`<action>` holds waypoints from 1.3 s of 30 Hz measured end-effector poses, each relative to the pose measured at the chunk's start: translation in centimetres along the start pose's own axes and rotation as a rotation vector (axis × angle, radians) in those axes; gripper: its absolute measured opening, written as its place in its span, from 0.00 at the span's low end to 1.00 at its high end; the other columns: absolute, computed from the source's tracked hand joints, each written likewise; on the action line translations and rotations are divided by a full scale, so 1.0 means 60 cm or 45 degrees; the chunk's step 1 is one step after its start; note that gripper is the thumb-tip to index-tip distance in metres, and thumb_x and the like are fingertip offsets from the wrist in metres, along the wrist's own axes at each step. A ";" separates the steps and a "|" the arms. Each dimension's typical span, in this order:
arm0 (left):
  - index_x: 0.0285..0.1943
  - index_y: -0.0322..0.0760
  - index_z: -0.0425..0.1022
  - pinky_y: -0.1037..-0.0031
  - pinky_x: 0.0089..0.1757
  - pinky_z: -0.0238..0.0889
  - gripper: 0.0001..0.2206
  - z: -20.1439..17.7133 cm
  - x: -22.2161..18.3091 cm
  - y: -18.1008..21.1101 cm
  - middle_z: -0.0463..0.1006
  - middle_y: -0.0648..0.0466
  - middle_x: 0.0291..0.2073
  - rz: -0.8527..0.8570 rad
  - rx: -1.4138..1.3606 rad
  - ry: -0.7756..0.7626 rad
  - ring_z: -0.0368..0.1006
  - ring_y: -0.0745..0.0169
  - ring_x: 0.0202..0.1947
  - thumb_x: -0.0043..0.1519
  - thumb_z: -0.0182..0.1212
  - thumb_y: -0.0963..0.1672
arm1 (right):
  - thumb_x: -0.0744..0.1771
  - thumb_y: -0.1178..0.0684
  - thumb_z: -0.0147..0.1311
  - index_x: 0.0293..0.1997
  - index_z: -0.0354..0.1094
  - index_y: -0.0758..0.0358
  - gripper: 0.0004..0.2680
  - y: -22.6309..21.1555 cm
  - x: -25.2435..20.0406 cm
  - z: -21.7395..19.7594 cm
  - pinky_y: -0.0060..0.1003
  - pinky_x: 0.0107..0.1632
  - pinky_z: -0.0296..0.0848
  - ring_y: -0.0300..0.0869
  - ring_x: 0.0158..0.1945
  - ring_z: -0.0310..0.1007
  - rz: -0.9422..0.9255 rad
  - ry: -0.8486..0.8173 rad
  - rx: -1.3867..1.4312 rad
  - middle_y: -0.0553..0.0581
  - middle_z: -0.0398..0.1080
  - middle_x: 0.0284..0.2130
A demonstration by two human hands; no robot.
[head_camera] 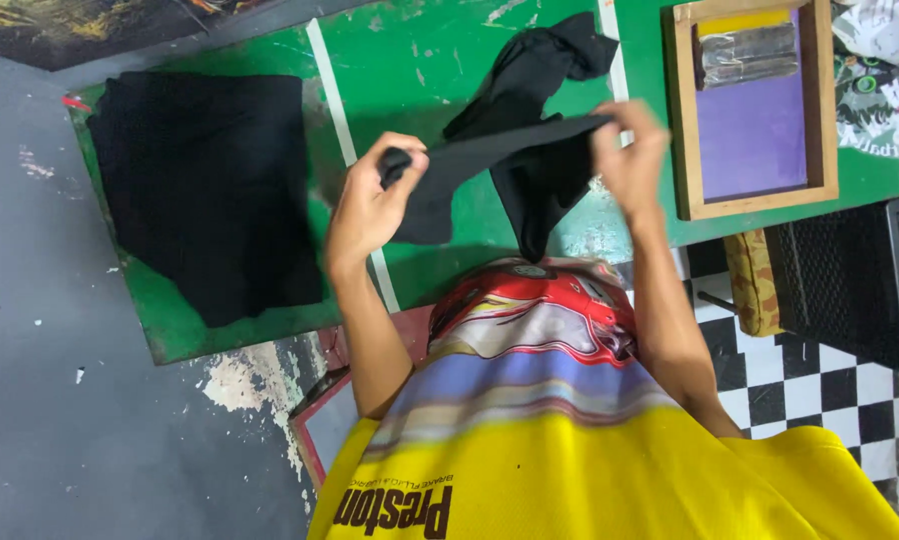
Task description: The person manually applies ink through a screen print frame onto a t-shirt using a squeegee and inspects and folds finished shirts.
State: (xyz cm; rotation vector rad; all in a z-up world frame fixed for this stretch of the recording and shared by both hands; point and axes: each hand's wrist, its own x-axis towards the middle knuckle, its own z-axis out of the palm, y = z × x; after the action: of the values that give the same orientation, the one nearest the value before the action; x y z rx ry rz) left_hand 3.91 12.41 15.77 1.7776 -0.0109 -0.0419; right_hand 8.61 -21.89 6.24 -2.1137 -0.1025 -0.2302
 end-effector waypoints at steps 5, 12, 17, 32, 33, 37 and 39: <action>0.49 0.36 0.79 0.76 0.40 0.69 0.10 0.042 0.029 0.056 0.82 0.51 0.35 -0.091 0.289 -0.193 0.76 0.73 0.36 0.65 0.66 0.46 | 0.63 0.60 0.63 0.65 0.61 0.69 0.24 -0.189 0.046 -0.046 0.46 0.66 0.66 0.55 0.64 0.65 -0.378 -0.246 0.030 0.69 0.64 0.57; 0.59 0.37 0.73 0.66 0.55 0.68 0.23 0.086 0.044 0.045 0.81 0.45 0.51 0.392 -0.004 -0.372 0.77 0.52 0.53 0.57 0.77 0.44 | 0.69 0.56 0.59 0.59 0.73 0.64 0.11 -0.223 0.050 0.001 0.33 0.43 0.74 0.35 0.39 0.74 -0.117 -0.615 0.221 0.57 0.78 0.36; 0.71 0.40 0.63 0.59 0.55 0.65 0.38 0.118 0.026 -0.003 0.77 0.41 0.55 0.072 0.255 -0.341 0.72 0.35 0.59 0.51 0.78 0.44 | 0.71 0.56 0.59 0.50 0.77 0.67 0.06 -0.188 0.059 -0.016 0.32 0.32 0.63 0.32 0.30 0.64 -0.060 -0.470 0.206 0.54 0.75 0.29; 0.54 0.35 0.76 0.75 0.51 0.62 0.17 0.146 0.002 -0.204 0.75 0.56 0.49 -0.213 -0.743 -0.246 0.69 0.70 0.49 0.57 0.71 0.44 | 0.73 0.52 0.55 0.54 0.72 0.71 0.10 -0.077 0.064 -0.058 0.30 0.48 0.68 0.32 0.43 0.66 0.210 -0.799 0.689 0.50 0.70 0.41; 0.49 0.32 0.77 0.76 0.44 0.61 0.13 0.156 0.005 -0.222 0.74 0.57 0.42 -0.276 -0.481 -0.261 0.67 0.72 0.42 0.60 0.70 0.44 | 0.75 0.52 0.53 0.58 0.70 0.70 0.10 -0.070 0.064 -0.053 0.28 0.53 0.69 0.31 0.47 0.67 0.278 -0.597 1.049 0.47 0.72 0.45; 0.44 0.27 0.80 0.78 0.34 0.59 0.10 0.144 0.016 -0.220 0.71 0.61 0.32 -0.301 -0.256 -0.262 0.63 0.76 0.33 0.67 0.66 0.44 | 0.75 0.55 0.51 0.57 0.68 0.64 0.06 -0.053 0.075 -0.086 0.30 0.56 0.70 0.33 0.50 0.71 0.347 -0.265 1.339 0.48 0.72 0.47; 0.46 0.29 0.78 0.81 0.34 0.56 0.09 0.135 0.019 -0.193 0.69 0.65 0.31 -0.188 -0.233 -0.234 0.60 0.80 0.33 0.68 0.62 0.44 | 0.73 0.50 0.53 0.60 0.68 0.69 0.12 -0.025 0.071 -0.102 0.32 0.57 0.72 0.37 0.51 0.73 0.398 -0.083 1.283 0.54 0.73 0.50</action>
State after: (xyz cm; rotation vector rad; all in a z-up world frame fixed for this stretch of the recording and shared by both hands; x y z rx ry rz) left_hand 4.60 6.82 2.72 1.5836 -0.0083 -0.3037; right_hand 11.77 -26.36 11.51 -1.1083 0.0686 0.0794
